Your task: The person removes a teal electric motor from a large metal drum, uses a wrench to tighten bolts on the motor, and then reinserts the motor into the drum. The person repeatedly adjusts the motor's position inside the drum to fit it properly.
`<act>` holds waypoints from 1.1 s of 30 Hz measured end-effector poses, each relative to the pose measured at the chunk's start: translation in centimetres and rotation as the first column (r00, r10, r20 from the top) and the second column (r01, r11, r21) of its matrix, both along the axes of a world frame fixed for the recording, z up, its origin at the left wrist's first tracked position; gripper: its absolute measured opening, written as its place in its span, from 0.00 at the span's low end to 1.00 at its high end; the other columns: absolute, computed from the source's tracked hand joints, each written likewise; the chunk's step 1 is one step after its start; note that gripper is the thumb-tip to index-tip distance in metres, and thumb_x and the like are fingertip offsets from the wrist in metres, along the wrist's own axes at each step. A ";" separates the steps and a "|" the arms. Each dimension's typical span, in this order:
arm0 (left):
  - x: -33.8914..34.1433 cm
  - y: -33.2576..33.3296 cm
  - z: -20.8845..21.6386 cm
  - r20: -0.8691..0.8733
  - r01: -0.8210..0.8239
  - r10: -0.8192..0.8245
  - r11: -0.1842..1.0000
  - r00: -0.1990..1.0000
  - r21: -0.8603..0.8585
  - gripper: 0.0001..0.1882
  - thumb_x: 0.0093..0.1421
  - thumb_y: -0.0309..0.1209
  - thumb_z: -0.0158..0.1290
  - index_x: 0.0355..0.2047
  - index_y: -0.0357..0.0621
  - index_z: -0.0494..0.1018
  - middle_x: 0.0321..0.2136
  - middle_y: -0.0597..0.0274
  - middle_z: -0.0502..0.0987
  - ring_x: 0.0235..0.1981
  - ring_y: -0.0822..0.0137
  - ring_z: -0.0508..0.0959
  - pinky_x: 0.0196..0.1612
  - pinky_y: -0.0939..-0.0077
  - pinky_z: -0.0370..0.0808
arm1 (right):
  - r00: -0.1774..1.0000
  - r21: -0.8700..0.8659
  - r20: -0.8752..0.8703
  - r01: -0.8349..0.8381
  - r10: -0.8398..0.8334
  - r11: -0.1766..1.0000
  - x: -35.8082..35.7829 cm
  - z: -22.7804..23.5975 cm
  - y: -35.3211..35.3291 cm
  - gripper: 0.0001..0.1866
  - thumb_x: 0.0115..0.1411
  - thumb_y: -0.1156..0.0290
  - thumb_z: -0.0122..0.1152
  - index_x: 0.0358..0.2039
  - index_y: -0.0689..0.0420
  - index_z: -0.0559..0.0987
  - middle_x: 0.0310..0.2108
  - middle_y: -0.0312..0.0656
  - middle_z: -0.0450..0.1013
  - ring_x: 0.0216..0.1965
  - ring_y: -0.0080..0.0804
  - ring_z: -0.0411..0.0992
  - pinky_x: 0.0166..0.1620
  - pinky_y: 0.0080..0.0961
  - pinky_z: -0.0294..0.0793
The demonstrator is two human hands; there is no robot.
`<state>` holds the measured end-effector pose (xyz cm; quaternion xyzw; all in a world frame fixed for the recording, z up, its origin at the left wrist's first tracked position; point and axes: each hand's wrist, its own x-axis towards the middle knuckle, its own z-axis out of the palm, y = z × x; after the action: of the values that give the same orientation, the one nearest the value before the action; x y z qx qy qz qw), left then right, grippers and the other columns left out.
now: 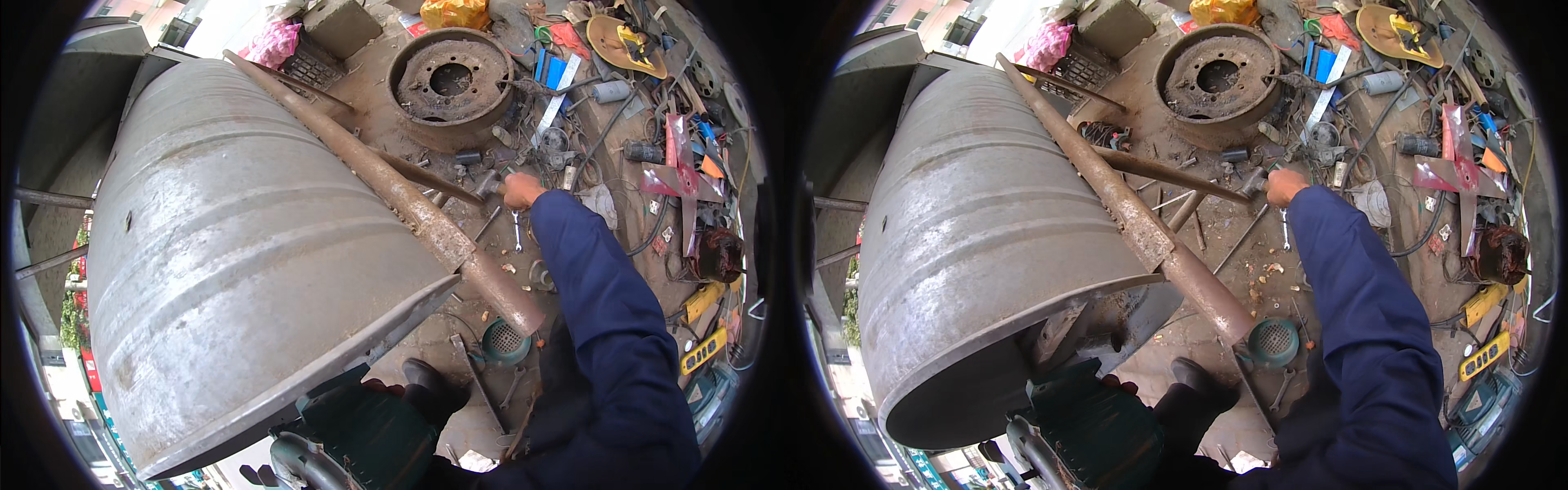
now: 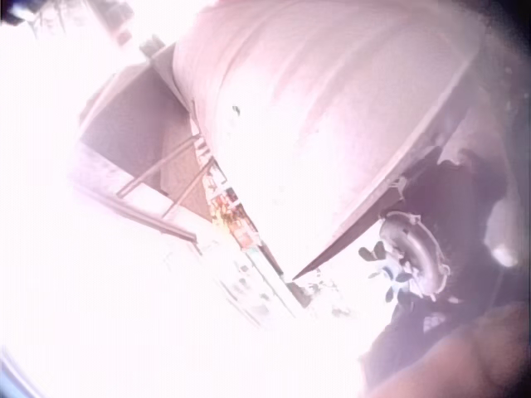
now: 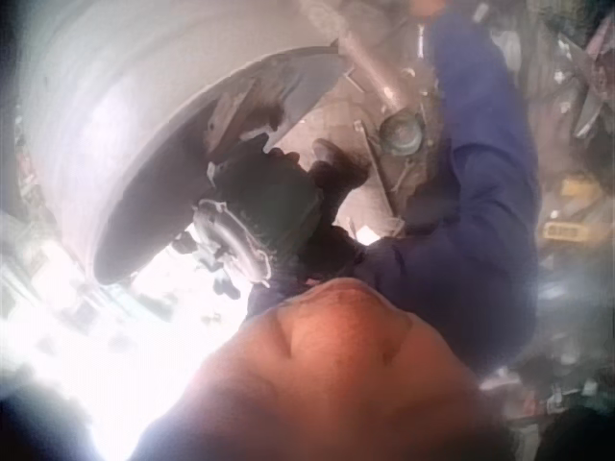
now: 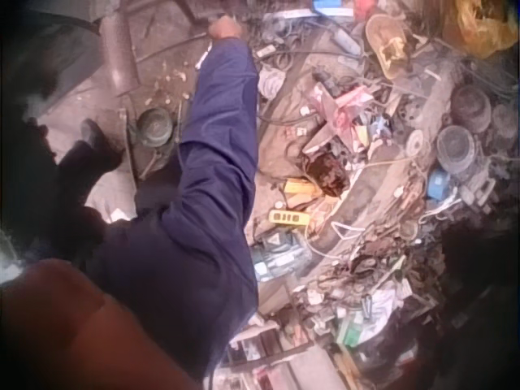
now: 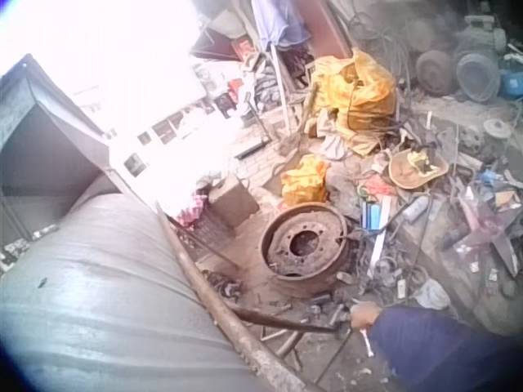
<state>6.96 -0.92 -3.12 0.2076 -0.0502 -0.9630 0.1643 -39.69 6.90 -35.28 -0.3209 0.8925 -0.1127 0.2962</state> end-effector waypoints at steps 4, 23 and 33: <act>0.6 0.5 1.2 -0.104 0.004 -0.003 1.000 0.995 0.014 0.37 0.76 0.59 0.36 0.70 0.42 0.63 0.66 0.46 0.71 0.63 0.48 0.75 0.66 0.46 0.74 | 0.942 -0.147 0.203 0.298 -0.266 0.943 1.4 5.4 4.6 0.23 0.57 0.58 0.70 0.36 0.71 0.84 0.29 0.55 0.81 0.35 0.45 0.83 0.41 0.41 0.81; 1.8 0.4 1.1 -0.097 -0.178 0.159 0.952 0.983 -0.250 0.36 0.72 0.60 0.48 0.63 0.40 0.72 0.60 0.47 0.78 0.60 0.48 0.78 0.66 0.48 0.73 | 0.973 -0.719 0.212 0.091 0.094 0.689 29.0 59.9 19.6 0.33 0.73 0.67 0.60 0.73 0.64 0.61 0.24 0.34 0.72 0.15 0.13 0.62 0.18 0.13 0.58; 2.0 0.5 2.3 -0.224 -0.161 0.105 0.956 0.969 -0.246 0.33 0.72 0.53 0.51 0.65 0.39 0.69 0.59 0.47 0.78 0.59 0.50 0.79 0.66 0.50 0.75 | 0.852 -0.552 -0.300 -0.522 0.429 0.650 35.5 64.1 12.4 0.35 0.68 0.79 0.60 0.75 0.58 0.64 0.58 0.47 0.78 0.50 0.28 0.78 0.54 0.25 0.74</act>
<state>8.91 -0.45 -0.86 0.0849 -0.1453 -0.9510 0.2594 -4.19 19.35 28.78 -0.6293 0.7084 -0.2920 0.1299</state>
